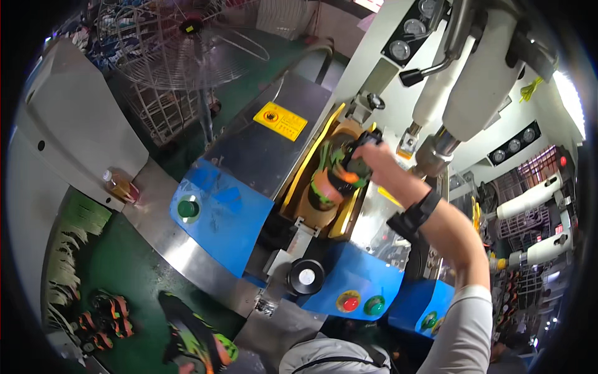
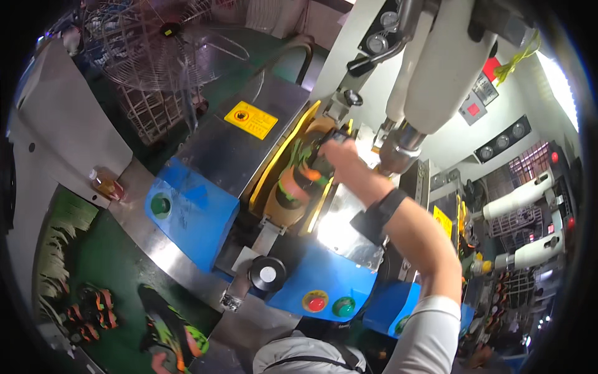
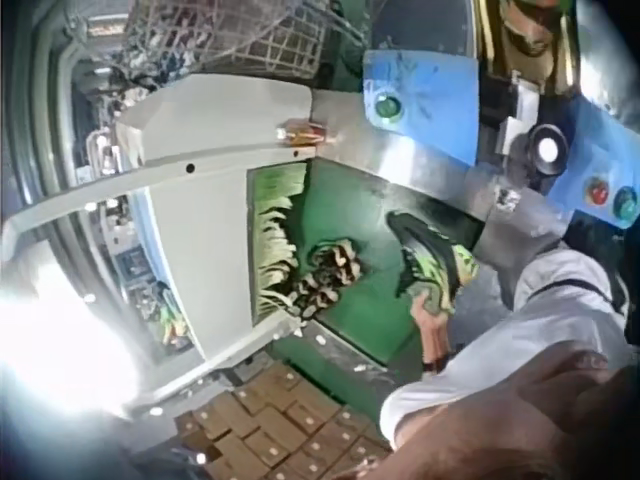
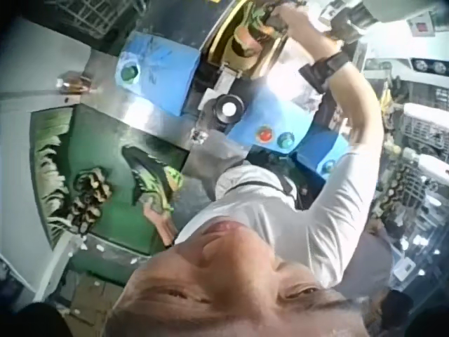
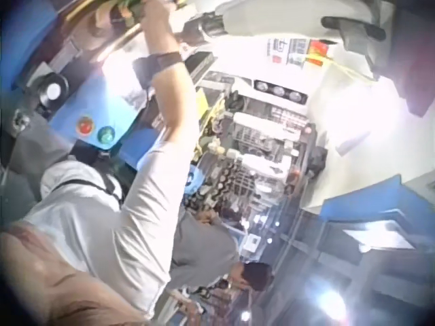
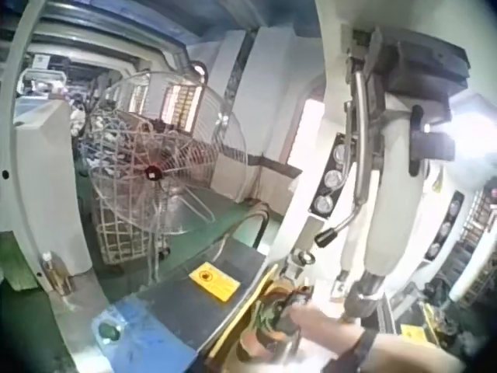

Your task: Operating an industrial machine to press and shape shoe uppers, then inspecting the finished product.

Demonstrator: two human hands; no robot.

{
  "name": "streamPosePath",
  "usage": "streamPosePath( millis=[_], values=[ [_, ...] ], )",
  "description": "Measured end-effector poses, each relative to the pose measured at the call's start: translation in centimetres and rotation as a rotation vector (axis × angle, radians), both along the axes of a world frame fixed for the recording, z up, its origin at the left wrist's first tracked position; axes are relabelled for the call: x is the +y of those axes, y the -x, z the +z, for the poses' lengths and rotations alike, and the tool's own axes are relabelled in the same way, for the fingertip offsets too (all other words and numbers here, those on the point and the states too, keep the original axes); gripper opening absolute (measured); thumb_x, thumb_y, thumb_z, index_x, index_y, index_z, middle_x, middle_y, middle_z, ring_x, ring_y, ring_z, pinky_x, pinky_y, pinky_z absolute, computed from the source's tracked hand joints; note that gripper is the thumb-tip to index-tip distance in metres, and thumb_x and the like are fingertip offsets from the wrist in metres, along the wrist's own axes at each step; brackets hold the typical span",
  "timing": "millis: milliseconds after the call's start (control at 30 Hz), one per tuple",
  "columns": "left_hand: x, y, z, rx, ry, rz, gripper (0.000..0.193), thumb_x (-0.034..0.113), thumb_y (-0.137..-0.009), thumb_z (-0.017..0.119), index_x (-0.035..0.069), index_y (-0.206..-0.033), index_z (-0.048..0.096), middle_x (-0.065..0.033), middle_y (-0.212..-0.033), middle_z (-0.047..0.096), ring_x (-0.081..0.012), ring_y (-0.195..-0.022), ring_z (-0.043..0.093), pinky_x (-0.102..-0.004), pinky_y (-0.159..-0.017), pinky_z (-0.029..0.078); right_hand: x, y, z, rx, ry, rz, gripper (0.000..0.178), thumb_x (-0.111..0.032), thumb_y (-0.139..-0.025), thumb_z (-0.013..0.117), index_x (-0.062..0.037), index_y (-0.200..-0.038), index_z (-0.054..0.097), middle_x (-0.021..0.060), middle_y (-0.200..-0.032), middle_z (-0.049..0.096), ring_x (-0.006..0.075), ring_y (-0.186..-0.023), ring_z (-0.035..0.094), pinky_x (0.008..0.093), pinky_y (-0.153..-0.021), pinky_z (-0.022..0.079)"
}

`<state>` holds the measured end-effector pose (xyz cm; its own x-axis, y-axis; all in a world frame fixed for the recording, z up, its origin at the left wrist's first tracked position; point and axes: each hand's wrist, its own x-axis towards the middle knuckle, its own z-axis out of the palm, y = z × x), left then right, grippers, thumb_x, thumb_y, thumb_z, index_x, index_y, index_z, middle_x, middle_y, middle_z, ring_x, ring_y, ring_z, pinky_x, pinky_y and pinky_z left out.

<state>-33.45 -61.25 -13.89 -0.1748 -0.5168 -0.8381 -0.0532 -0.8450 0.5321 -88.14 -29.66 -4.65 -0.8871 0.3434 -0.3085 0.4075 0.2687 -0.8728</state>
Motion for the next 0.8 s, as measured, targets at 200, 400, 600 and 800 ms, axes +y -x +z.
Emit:
streamPosePath(
  millis=[200,400,600,800],
  values=[
    [2.8,-5.4,-4.9,-0.07,-0.037,-0.367,0.054,0.004,-0.075,0.067,0.002,-0.126,0.051,-0.0171,-0.109,0.061,-0.0342,-0.095,0.062,-0.045,-0.077,0.054,-6.7,-1.3,-0.7,0.445,-0.651,0.076,0.039,-0.015,-0.07,0.065,0.0123,-0.093,0.052,0.0307,-0.086,0.063,0.044,-0.081,0.066,0.0485,-0.07,0.053],
    [7.1,-6.9,-9.2,-0.303,0.286,-0.84,0.089,0.005,-0.073,0.068,0.002,-0.149,0.022,-0.0211,-0.136,0.046,-0.0343,-0.119,0.05,-0.041,-0.101,0.041,-6.3,-4.9,-5.4,0.331,-0.623,0.09,0.036,-0.013,-0.074,0.06,0.0066,-0.1,0.046,0.0306,-0.093,0.062,0.0459,-0.093,0.062,0.047,-0.082,0.049],
    [8.1,-5.3,-2.4,0.004,0.681,-0.935,0.067,0.002,-0.06,0.06,-0.003,-0.125,0.047,-0.0151,-0.118,0.054,-0.0233,-0.112,0.053,-0.0367,-0.098,0.042,-7.0,-4.1,0.5,0.335,-0.568,-0.021,0.037,-0.012,-0.07,0.061,0.0062,-0.1,0.048,0.0307,-0.093,0.061,0.0442,-0.09,0.062,0.052,-0.082,0.049],
    [10.1,-3.0,-7.0,0.153,0.289,-0.646,0.083,-0.009,-0.062,0.057,0.004,-0.14,0.032,-0.0105,-0.125,0.051,-0.025,-0.113,0.053,-0.0377,-0.096,0.046,-4.5,-3.9,-5.1,0.413,-0.588,0.117,0.053,-0.019,-0.075,0.065,0.0089,-0.111,0.038,0.0323,-0.101,0.058,0.0479,-0.095,0.058,0.051,-0.086,0.048]
  ],
)
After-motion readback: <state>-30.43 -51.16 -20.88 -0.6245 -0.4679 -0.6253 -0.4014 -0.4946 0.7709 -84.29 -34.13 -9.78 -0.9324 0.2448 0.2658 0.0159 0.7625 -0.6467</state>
